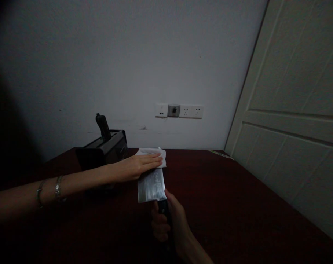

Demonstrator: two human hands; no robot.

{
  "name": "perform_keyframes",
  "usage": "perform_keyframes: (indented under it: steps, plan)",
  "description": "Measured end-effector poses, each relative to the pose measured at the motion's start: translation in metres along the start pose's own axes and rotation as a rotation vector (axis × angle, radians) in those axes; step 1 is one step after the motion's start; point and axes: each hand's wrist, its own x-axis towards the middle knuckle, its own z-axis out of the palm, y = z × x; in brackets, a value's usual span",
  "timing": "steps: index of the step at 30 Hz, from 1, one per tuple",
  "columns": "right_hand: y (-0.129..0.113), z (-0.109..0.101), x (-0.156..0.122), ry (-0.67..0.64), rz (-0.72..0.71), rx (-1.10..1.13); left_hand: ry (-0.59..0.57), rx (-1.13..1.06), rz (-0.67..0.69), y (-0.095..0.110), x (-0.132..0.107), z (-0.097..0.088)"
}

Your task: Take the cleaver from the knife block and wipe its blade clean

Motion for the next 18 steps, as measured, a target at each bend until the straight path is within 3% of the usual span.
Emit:
perform_keyframes:
  steps: [6,13,18]
  plan:
    - [-0.003,0.001,0.002,0.013,-0.073,0.002,-0.014,-0.049,0.110,0.023,-0.002,0.003]
    - [-0.002,0.001,0.002,0.002,-0.066,0.003,0.023,-0.068,0.027,0.001,0.003,0.000]
    - [0.000,0.000,0.001,0.027,-0.086,-0.013,-0.050,-0.121,0.111,0.019,-0.004,0.002]
